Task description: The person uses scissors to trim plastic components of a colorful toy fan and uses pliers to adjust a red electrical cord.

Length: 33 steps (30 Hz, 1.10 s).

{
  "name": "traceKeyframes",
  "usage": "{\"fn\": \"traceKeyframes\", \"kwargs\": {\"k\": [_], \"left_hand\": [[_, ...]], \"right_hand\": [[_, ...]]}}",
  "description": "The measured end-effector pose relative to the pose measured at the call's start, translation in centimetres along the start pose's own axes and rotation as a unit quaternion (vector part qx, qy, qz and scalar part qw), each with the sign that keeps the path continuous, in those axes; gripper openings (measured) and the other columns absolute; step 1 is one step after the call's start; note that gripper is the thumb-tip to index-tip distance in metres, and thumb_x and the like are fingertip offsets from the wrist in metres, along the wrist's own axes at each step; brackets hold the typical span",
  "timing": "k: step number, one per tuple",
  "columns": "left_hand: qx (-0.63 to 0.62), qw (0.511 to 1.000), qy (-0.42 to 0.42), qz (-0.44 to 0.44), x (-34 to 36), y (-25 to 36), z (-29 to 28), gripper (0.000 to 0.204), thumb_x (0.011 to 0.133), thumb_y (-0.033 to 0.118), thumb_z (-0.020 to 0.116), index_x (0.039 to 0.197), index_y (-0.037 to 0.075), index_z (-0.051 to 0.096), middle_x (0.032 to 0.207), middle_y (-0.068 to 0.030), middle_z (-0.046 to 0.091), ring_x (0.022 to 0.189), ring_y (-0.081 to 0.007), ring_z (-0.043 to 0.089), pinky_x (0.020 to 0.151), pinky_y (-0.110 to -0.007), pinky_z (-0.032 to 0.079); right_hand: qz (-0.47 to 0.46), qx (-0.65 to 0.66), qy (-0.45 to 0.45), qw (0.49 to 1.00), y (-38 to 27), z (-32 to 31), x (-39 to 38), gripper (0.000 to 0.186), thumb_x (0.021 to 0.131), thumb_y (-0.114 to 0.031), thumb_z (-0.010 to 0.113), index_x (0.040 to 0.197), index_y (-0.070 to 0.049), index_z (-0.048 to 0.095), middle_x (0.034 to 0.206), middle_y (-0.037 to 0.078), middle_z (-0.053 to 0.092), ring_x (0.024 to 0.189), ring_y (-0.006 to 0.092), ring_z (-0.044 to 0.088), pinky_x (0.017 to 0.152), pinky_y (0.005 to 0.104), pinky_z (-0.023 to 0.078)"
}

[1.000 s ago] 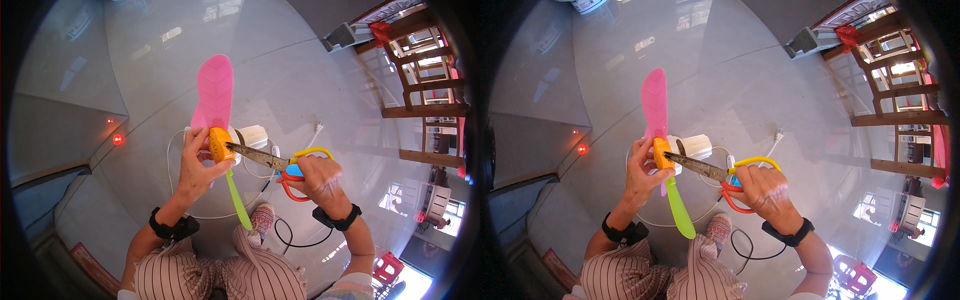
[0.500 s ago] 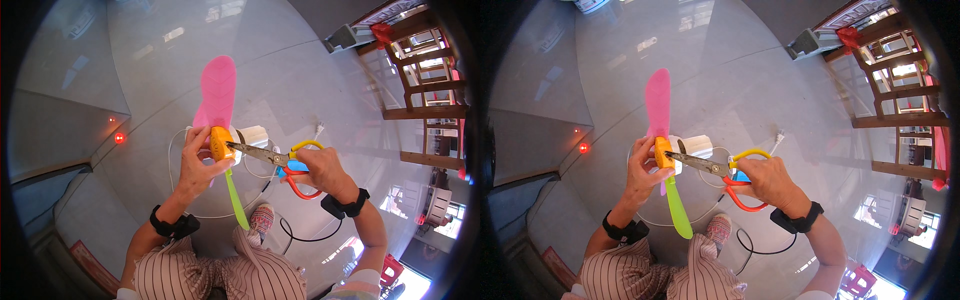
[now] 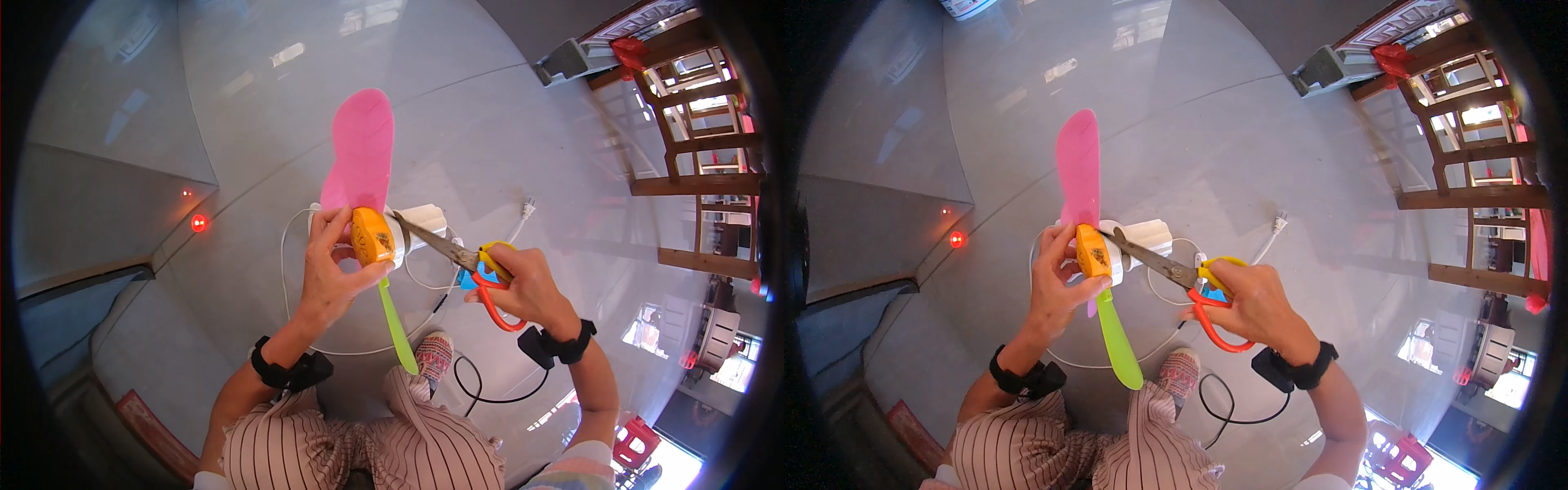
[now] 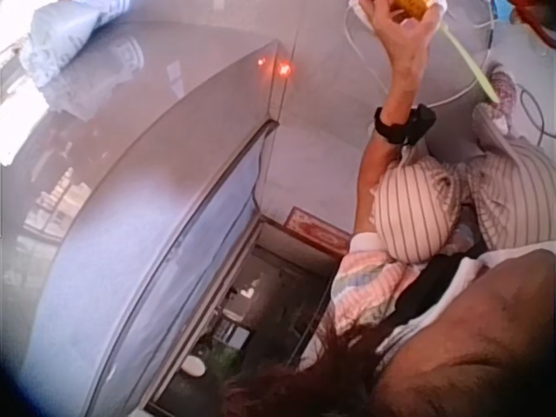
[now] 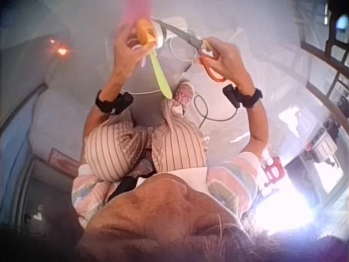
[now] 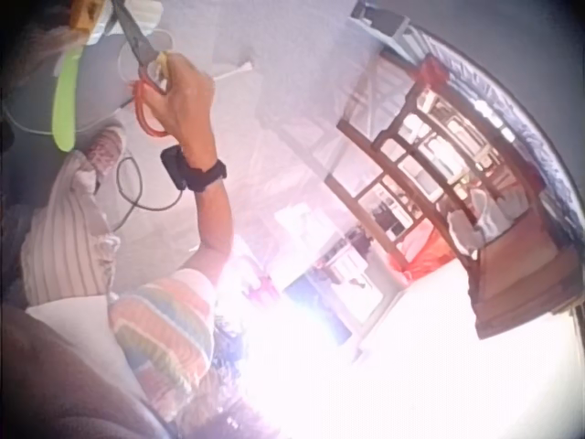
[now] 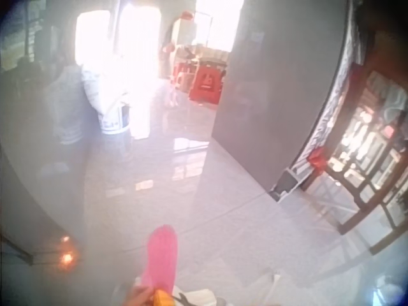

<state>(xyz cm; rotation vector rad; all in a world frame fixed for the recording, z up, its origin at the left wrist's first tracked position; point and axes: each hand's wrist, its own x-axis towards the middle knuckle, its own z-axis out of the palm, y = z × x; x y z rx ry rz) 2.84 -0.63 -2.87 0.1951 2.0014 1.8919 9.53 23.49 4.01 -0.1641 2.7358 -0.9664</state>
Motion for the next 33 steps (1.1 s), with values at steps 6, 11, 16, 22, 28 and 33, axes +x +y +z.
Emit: {"fn": "traceKeyframes", "kwargs": {"k": [6,11,16,22,28,33], "left_hand": [[0.010,1.000,-0.015,-0.002,0.3,0.1,-0.6,0.073,0.064,0.016,0.075,0.124,-0.007,0.038,0.109,-0.0081,0.037,0.094,-0.0148,0.050,0.072,-0.025,0.048],[0.045,0.999,0.006,-0.006,-0.8,-0.5,-2.0,0.070,0.068,0.019,0.073,0.126,-0.001,0.039,0.113,-0.0088,0.036,0.094,-0.0140,0.049,0.071,-0.026,0.046],[0.020,0.997,0.055,-0.044,-2.4,-3.5,-5.8,0.049,0.076,0.017,0.065,0.120,0.003,0.048,0.103,-0.0066,0.048,0.085,-0.0127,0.052,0.070,-0.024,0.045],[-0.019,0.955,-0.139,-0.261,-8.3,-6.1,-12.3,0.029,0.082,0.012,0.055,0.109,0.001,0.057,0.087,-0.0048,0.061,0.073,-0.0124,0.056,0.072,-0.025,0.046],[-0.092,0.930,-0.240,-0.263,-11.0,-7.4,-13.1,0.034,0.081,0.015,0.059,0.112,0.000,0.056,0.097,-0.0082,0.061,0.082,-0.0133,0.056,0.075,-0.026,0.047],[-0.068,0.913,-0.320,-0.246,-9.2,-7.4,-11.5,0.041,0.078,0.011,0.062,0.116,0.003,0.053,0.100,-0.0066,0.060,0.087,-0.0128,0.055,0.076,-0.026,0.046]], "right_hand": [[0.068,0.057,0.029,0.996,-2.8,-0.4,-3.1,0.044,0.061,-0.028,0.077,0.079,-0.002,0.047,0.054,0.007,0.037,0.044,0.0246,0.036,0.045,0.0299,0.034],[0.088,0.333,-0.116,0.932,-8.0,0.7,-4.0,0.068,0.064,-0.067,0.062,0.078,-0.001,0.052,0.062,0.006,0.047,0.053,0.0215,0.047,0.050,0.0293,0.037],[-0.033,0.434,-0.329,0.838,-11.4,4.0,-1.3,0.031,0.085,-0.030,0.056,0.082,-0.002,0.044,0.063,0.007,0.044,0.056,0.0205,0.046,0.053,0.0315,0.036],[0.078,0.536,-0.442,0.715,-11.0,7.2,-0.4,0.038,0.091,-0.039,0.045,0.078,-0.004,0.041,0.063,-0.003,0.037,0.058,0.0062,0.040,0.051,0.0252,0.031],[-0.005,0.307,-0.357,0.882,-12.9,3.1,-2.0,0.041,0.089,-0.044,0.047,0.081,-0.003,0.043,0.062,0.008,0.042,0.056,0.0205,0.043,0.054,0.0331,0.033],[0.037,0.181,-0.410,0.893,-14.8,0.2,-1.8,0.044,0.087,-0.046,0.049,0.077,-0.002,0.046,0.062,0.014,0.044,0.057,0.0271,0.045,0.054,0.0360,0.034]]}}
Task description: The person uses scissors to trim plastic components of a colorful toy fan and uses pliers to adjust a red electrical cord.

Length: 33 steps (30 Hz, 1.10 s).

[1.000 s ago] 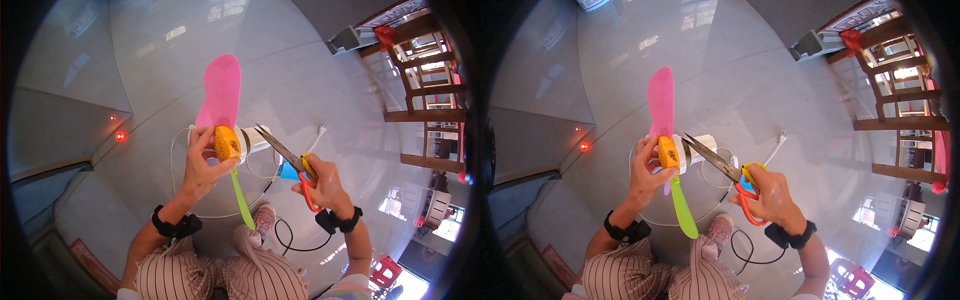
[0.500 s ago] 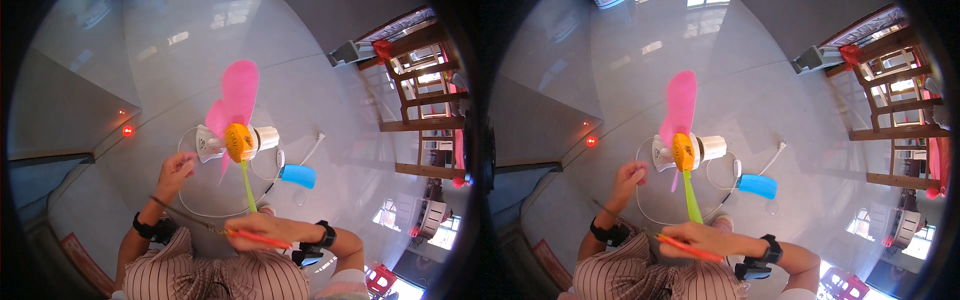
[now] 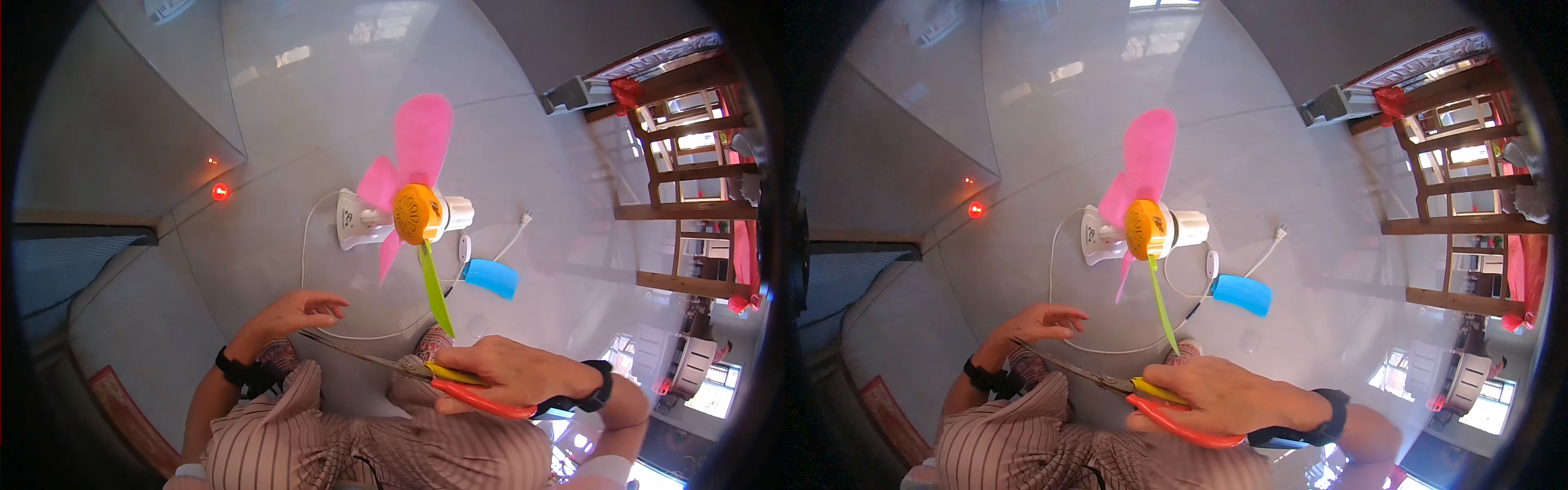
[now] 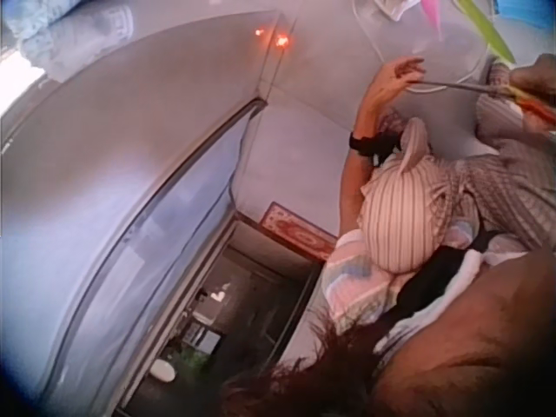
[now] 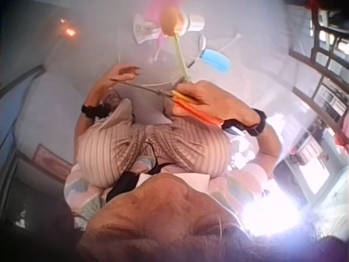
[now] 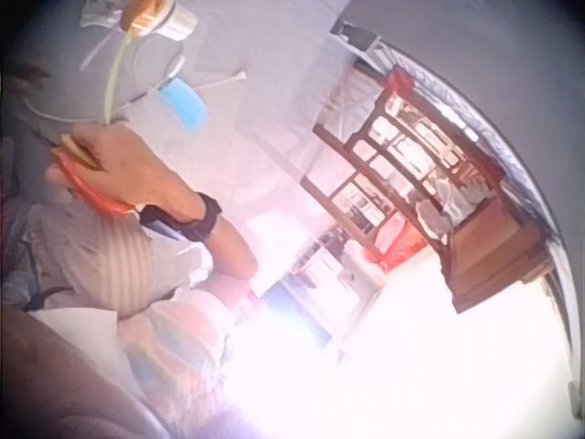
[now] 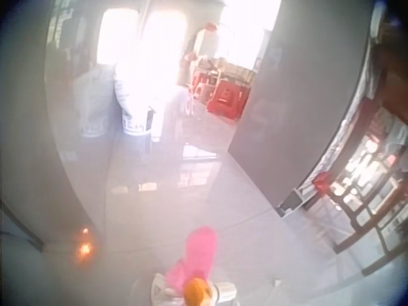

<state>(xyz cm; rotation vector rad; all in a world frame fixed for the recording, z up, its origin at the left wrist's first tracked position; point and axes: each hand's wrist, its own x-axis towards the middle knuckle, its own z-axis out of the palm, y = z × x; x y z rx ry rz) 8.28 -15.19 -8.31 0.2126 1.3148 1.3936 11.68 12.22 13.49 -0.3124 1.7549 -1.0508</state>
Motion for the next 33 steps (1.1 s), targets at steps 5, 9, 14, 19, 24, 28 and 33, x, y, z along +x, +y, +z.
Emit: {"fn": "traceKeyframes", "kwargs": {"k": [5,9,14,19,24,28,33], "left_hand": [[0.074,0.984,-0.160,-0.003,2.2,2.1,0.8,0.060,0.072,0.021,0.070,0.126,0.011,0.046,0.110,-0.0095,0.056,0.095,-0.0183,0.055,0.085,-0.033,0.044],[0.069,0.962,-0.265,0.007,2.2,0.3,-0.3,0.074,0.067,0.022,0.073,0.132,0.012,0.038,0.118,-0.0109,0.052,0.105,-0.0223,0.053,0.091,-0.037,0.040],[-0.136,0.932,-0.335,0.033,0.2,-1.3,-1.5,0.088,0.062,0.025,0.078,0.135,0.008,0.031,0.127,-0.0121,0.045,0.114,-0.0216,0.046,0.097,-0.038,0.035],[-0.414,0.867,-0.218,0.173,-4.3,-6.2,-4.7,0.079,0.076,0.037,0.067,0.135,0.006,0.025,0.128,-0.0118,0.043,0.117,-0.0253,0.043,0.100,-0.039,0.031],[-0.567,0.775,0.247,0.129,-2.7,-4.7,-4.3,0.028,0.088,0.031,0.053,0.104,0.009,0.053,0.068,0.0060,0.044,0.052,-0.0039,0.038,0.044,-0.019,0.030],[-0.572,0.779,0.198,0.166,-2.9,-3.8,-6.5,0.021,0.088,0.028,0.052,0.100,0.010,0.052,0.065,0.0070,0.039,0.043,-0.0014,0.027,0.037,-0.016,0.020],[-0.563,0.756,0.293,0.161,-2.6,-2.5,-6.6,0.008,0.089,0.019,0.050,0.090,0.011,0.049,0.064,0.0074,0.037,0.039,-0.0002,0.023,0.034,-0.016,0.014]], "right_hand": [[0.093,0.184,0.096,0.974,-3.8,2.0,2.4,0.048,0.087,-0.047,0.048,0.074,-0.001,0.047,0.059,0.016,0.048,0.054,0.0267,0.048,0.052,0.0364,0.037],[0.094,0.321,0.069,0.940,-4.8,4.4,6.7,0.045,0.088,-0.044,0.048,0.088,0.000,0.053,0.066,0.014,0.051,0.062,0.0203,0.050,0.060,0.0339,0.041],[0.075,0.408,0.048,0.909,-2.3,6.7,12.6,0.045,0.089,-0.044,0.045,0.086,0.000,0.053,0.064,0.006,0.052,0.060,0.0158,0.052,0.057,0.0275,0.042],[-0.023,0.489,0.027,0.871,1.1,7.1,23.5,0.048,0.094,-0.048,0.026,0.080,-0.006,0.046,0.052,0.001,0.040,0.042,0.0103,0.040,0.040,0.0213,0.030],[-0.087,0.635,0.000,0.767,3.9,7.3,30.7,0.048,0.092,-0.050,0.028,0.080,-0.007,0.046,0.051,0.002,0.040,0.041,0.0122,0.040,0.039,0.0219,0.030],[-0.083,0.727,-0.026,0.681,3.8,7.2,33.3,0.048,0.089,-0.055,0.034,0.078,-0.010,0.047,0.049,0.001,0.040,0.037,0.0111,0.037,0.036,0.0214,0.029],[-0.063,0.751,-0.084,0.652,4.2,7.2,34.8,0.048,0.086,-0.058,0.038,0.074,-0.012,0.047,0.046,0.000,0.039,0.033,0.0095,0.035,0.033,0.0202,0.027]]}}
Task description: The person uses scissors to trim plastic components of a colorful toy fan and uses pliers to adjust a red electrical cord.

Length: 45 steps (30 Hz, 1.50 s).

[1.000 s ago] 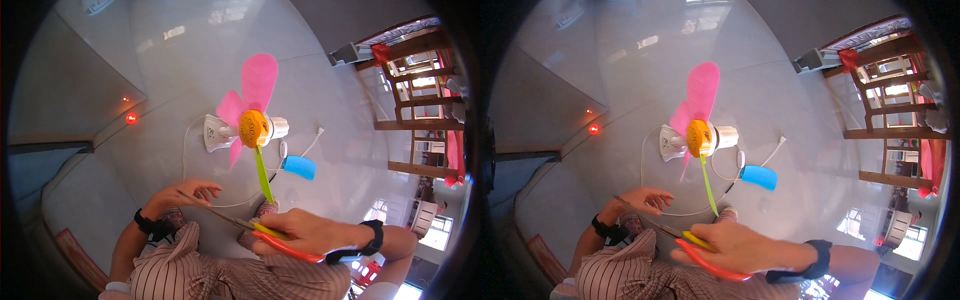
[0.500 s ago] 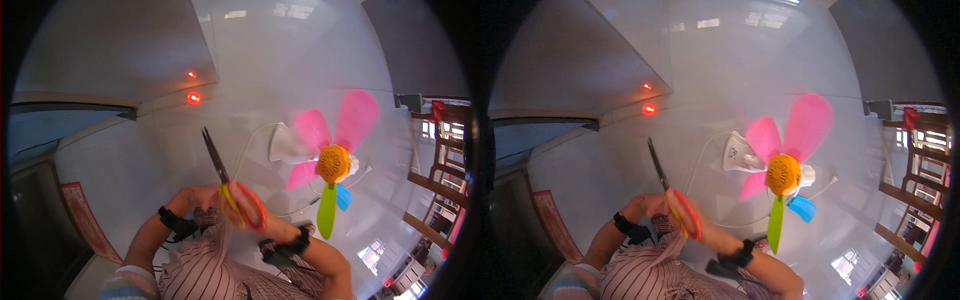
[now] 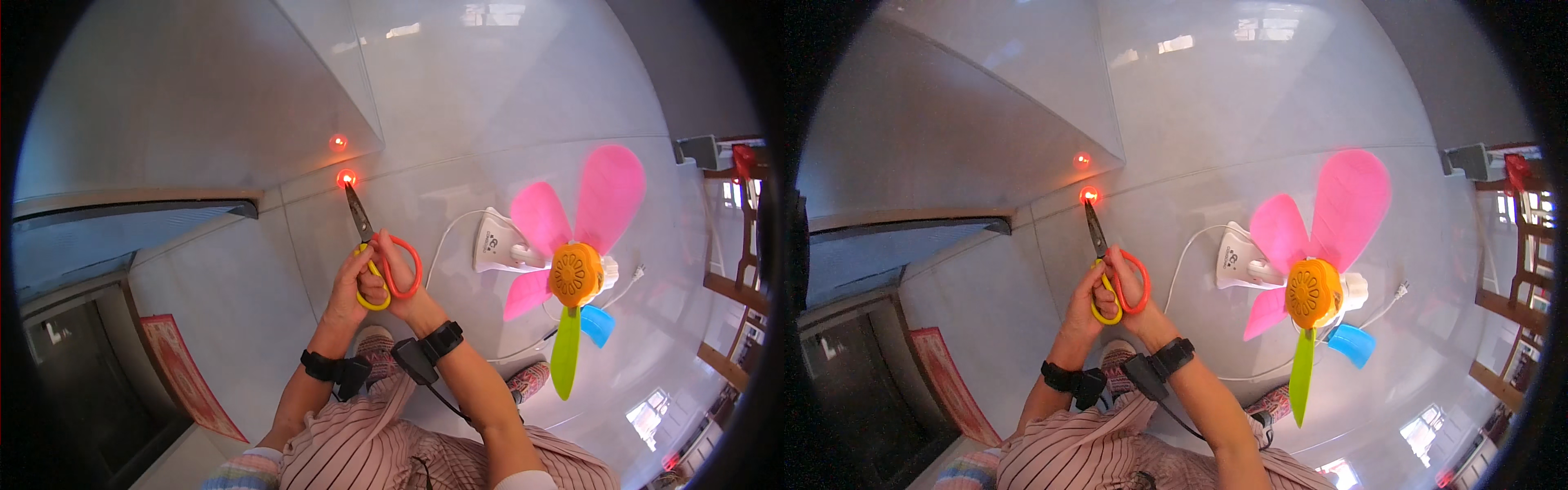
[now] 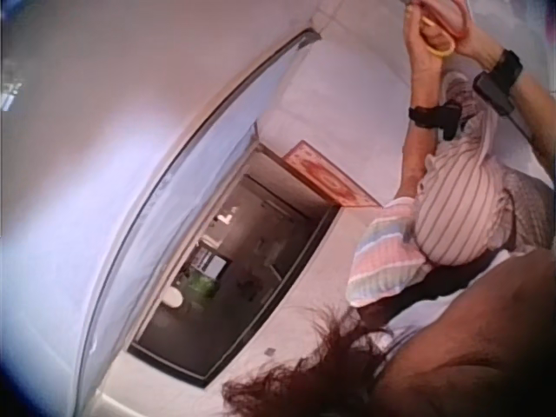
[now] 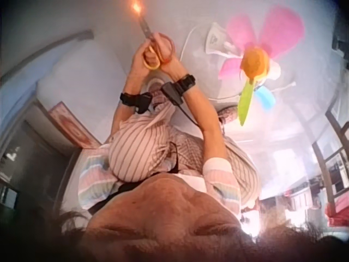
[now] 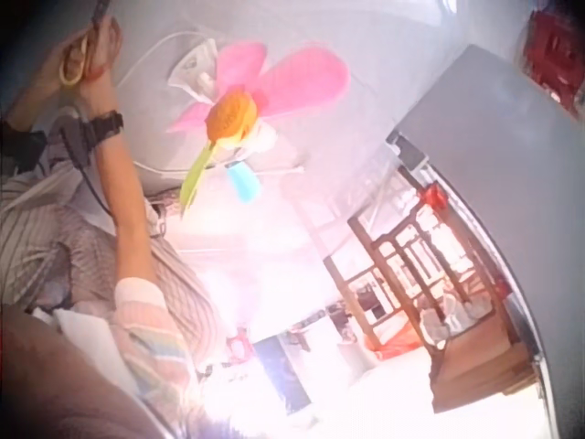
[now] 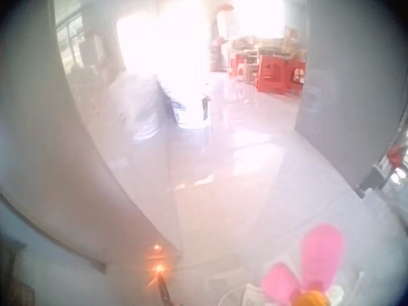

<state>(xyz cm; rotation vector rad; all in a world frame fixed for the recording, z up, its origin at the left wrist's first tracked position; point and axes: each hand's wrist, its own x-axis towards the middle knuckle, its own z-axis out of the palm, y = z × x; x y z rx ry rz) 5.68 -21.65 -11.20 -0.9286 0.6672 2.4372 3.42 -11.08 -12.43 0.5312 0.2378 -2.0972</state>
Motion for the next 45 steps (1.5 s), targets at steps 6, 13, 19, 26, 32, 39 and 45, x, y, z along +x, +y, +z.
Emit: {"fn": "traceKeyframes", "kwargs": {"k": [6,13,19,26,32,39,45], "left_hand": [[-0.012,1.000,0.001,0.002,0.6,1.3,0.0,0.008,0.089,0.014,0.049,0.094,0.009,0.051,0.063,0.0064,0.037,0.038,-0.0001,0.022,0.034,-0.017,0.014],[0.025,0.998,0.062,0.014,0.8,1.2,0.5,0.008,0.088,0.013,0.050,0.095,0.008,0.051,0.063,0.0058,0.038,0.037,-0.0001,0.021,0.033,-0.017,0.015],[0.010,1.000,0.020,-0.002,0.9,1.2,0.8,0.007,0.087,0.014,0.051,0.091,0.009,0.049,0.064,0.0059,0.038,0.037,-0.0005,0.022,0.033,-0.017,0.015],[0.058,0.996,0.067,0.017,0.8,1.3,1.8,0.015,0.087,0.020,0.054,0.095,0.008,0.056,0.057,0.0096,0.033,0.037,0.0007,0.023,0.033,-0.015,0.016],[0.055,0.996,0.063,0.021,0.8,1.4,1.4,0.017,0.087,0.020,0.055,0.097,0.007,0.057,0.060,0.0090,0.038,0.038,0.0003,0.025,0.033,-0.015,0.018],[0.062,0.996,0.055,0.022,0.9,1.4,1.2,0.017,0.086,0.020,0.055,0.096,0.007,0.057,0.062,0.0081,0.039,0.038,0.0000,0.026,0.032,-0.016,0.019],[0.055,0.995,0.084,0.030,0.9,1.4,1.6,0.008,0.087,0.015,0.053,0.091,0.008,0.051,0.065,0.0058,0.041,0.039,0.0000,0.029,0.032,-0.015,0.019]], "right_hand": [[-0.002,0.042,-0.028,0.999,-0.2,0.6,1.2,0.048,0.086,-0.058,0.037,0.075,-0.012,0.048,0.045,0.000,0.036,0.032,0.0097,0.031,0.032,0.0204,0.025],[0.010,0.084,-0.049,0.995,-0.5,0.4,1.2,0.052,0.087,-0.060,0.033,0.078,-0.012,0.051,0.045,-0.001,0.033,0.033,0.0090,0.030,0.033,0.0203,0.024],[0.021,0.097,-0.050,0.994,-0.8,0.3,1.2,0.050,0.087,-0.058,0.036,0.074,-0.012,0.050,0.045,-0.002,0.035,0.032,0.0086,0.031,0.033,0.0197,0.025],[0.019,0.104,-0.038,0.994,-0.9,0.5,1.1,0.050,0.086,-0.059,0.037,0.074,-0.012,0.050,0.045,-0.003,0.034,0.033,0.0079,0.031,0.033,0.0193,0.025],[0.029,0.097,-0.037,0.994,-0.9,0.6,1.3,0.050,0.085,-0.060,0.039,0.072,-0.012,0.049,0.045,-0.003,0.034,0.033,0.0078,0.032,0.033,0.0189,0.025],[0.019,0.097,-0.035,0.994,-0.9,0.6,1.4,0.050,0.085,-0.060,0.040,0.073,-0.012,0.048,0.045,-0.003,0.035,0.032,0.0080,0.032,0.033,0.0188,0.025],[0.014,0.092,-0.028,0.995,-1.0,0.9,1.3,0.050,0.085,-0.060,0.040,0.073,-0.012,0.049,0.045,-0.003,0.035,0.032,0.0079,0.031,0.032,0.0188,0.025]]}}
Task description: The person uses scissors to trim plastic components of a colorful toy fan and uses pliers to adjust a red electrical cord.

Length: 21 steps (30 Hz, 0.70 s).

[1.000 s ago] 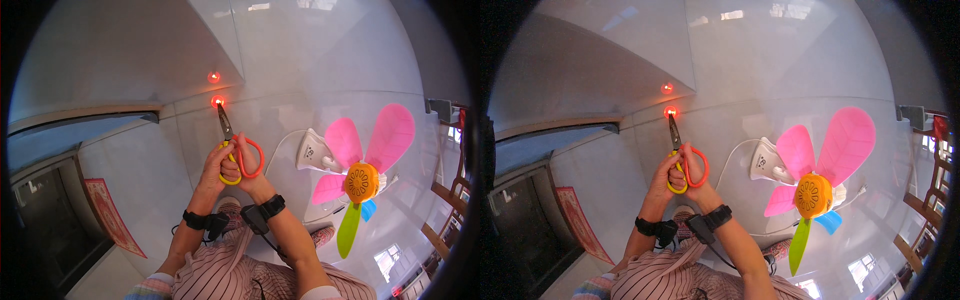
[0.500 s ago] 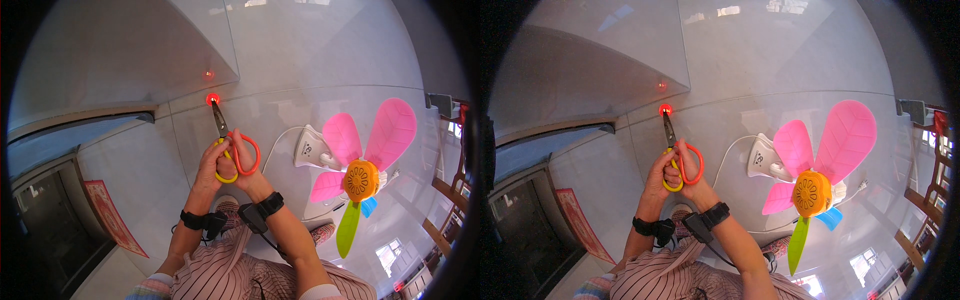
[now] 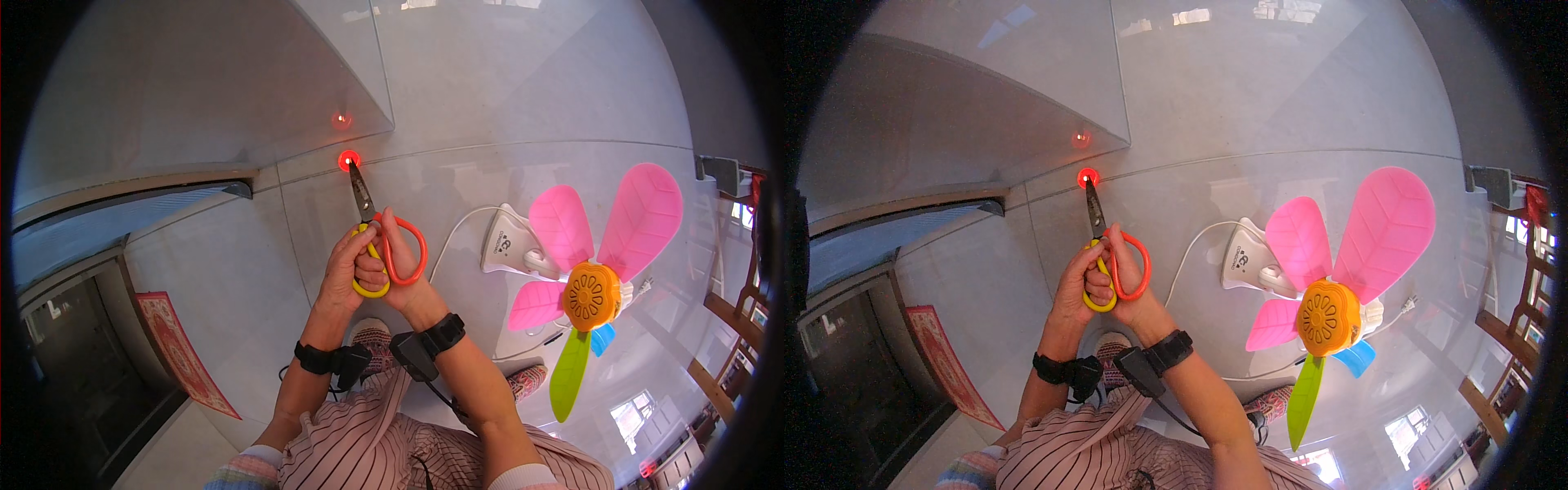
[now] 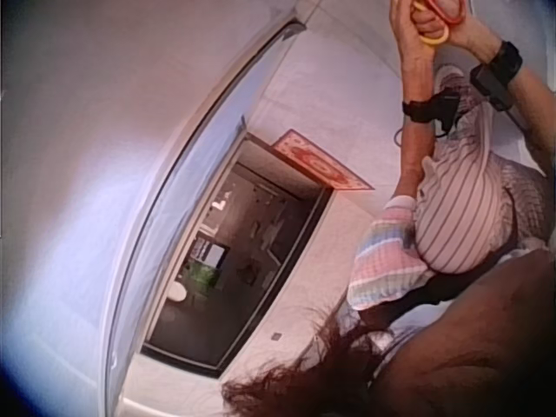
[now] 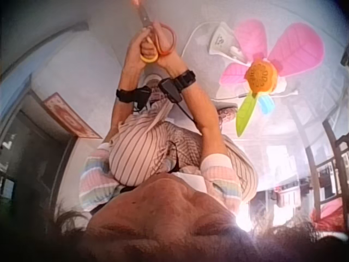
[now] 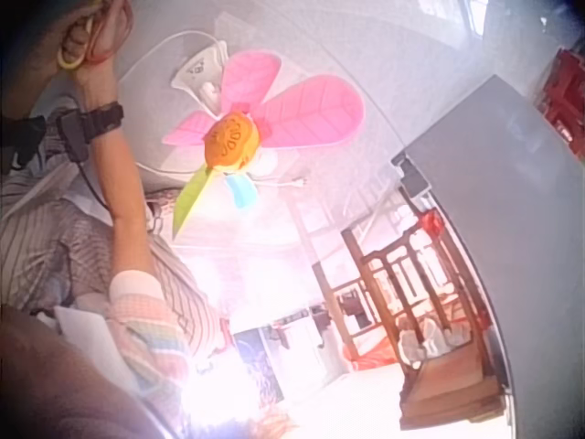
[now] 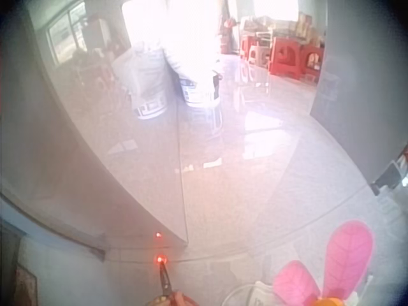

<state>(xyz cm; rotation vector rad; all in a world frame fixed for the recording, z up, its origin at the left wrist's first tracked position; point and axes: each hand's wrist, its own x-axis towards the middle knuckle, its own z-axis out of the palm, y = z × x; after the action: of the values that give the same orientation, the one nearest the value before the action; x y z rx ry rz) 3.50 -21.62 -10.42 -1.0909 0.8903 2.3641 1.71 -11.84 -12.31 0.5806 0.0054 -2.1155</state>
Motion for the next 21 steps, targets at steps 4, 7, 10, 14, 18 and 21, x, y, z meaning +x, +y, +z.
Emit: {"fn": "traceKeyframes", "kwargs": {"k": [4,7,10,14,18,21], "left_hand": [[0.010,1.000,0.016,0.002,0.0,0.0,0.3,0.009,0.087,0.015,0.053,0.091,0.008,0.051,0.065,0.0056,0.041,0.040,-0.0004,0.031,0.032,-0.015,0.021],[0.018,0.999,0.030,0.009,0.0,-0.1,0.1,0.009,0.087,0.016,0.053,0.092,0.008,0.051,0.066,0.0055,0.042,0.041,-0.0007,0.032,0.032,-0.015,0.021],[0.009,1.000,-0.010,0.006,0.1,-0.1,-0.6,0.021,0.086,0.020,0.055,0.099,0.005,0.056,0.067,0.0057,0.047,0.041,-0.0012,0.036,0.032,-0.015,0.027],[-0.001,1.000,-0.003,-0.003,-0.1,0.1,0.1,0.009,0.087,0.015,0.053,0.092,0.008,0.051,0.065,0.0061,0.041,0.039,-0.0001,0.029,0.032,-0.015,0.020],[-0.010,1.000,-0.012,-0.011,-0.2,0.1,-0.1,0.009,0.087,0.016,0.052,0.092,0.008,0.050,0.063,0.0066,0.040,0.039,0.0001,0.028,0.032,-0.015,0.019],[-0.001,1.000,-0.016,0.000,0.0,-0.1,-0.5,0.019,0.085,0.020,0.056,0.098,0.006,0.057,0.063,0.0073,0.044,0.039,-0.0006,0.033,0.032,-0.015,0.024]], "right_hand": [[0.006,0.003,0.000,1.000,0.0,-0.3,0.0,0.051,0.085,-0.060,0.040,0.073,-0.012,0.049,0.045,-0.003,0.035,0.032,0.0076,0.032,0.033,0.0185,0.025],[0.009,0.003,-0.003,1.000,0.1,-0.3,0.1,0.051,0.084,-0.060,0.040,0.073,-0.012,0.050,0.045,-0.003,0.035,0.032,0.0074,0.032,0.033,0.0183,0.025],[0.010,0.002,0.000,1.000,0.1,-0.2,0.1,0.051,0.084,-0.061,0.040,0.073,-0.012,0.050,0.045,-0.003,0.035,0.032,0.0073,0.032,0.033,0.0182,0.025],[0.009,0.004,0.001,1.000,0.1,-0.3,0.1,0.050,0.084,-0.061,0.041,0.073,-0.012,0.050,0.046,-0.003,0.036,0.032,0.0073,0.032,0.032,0.0182,0.025],[0.008,0.004,0.009,1.000,0.2,-0.2,0.1,0.050,0.084,-0.060,0.042,0.073,-0.012,0.049,0.046,-0.003,0.036,0.032,0.0073,0.032,0.032,0.0181,0.025],[0.004,0.004,0.009,1.000,0.2,-0.1,0.0,0.049,0.084,-0.060,0.042,0.073,-0.012,0.049,0.046,-0.003,0.036,0.032,0.0072,0.032,0.032,0.0178,0.025]]}}
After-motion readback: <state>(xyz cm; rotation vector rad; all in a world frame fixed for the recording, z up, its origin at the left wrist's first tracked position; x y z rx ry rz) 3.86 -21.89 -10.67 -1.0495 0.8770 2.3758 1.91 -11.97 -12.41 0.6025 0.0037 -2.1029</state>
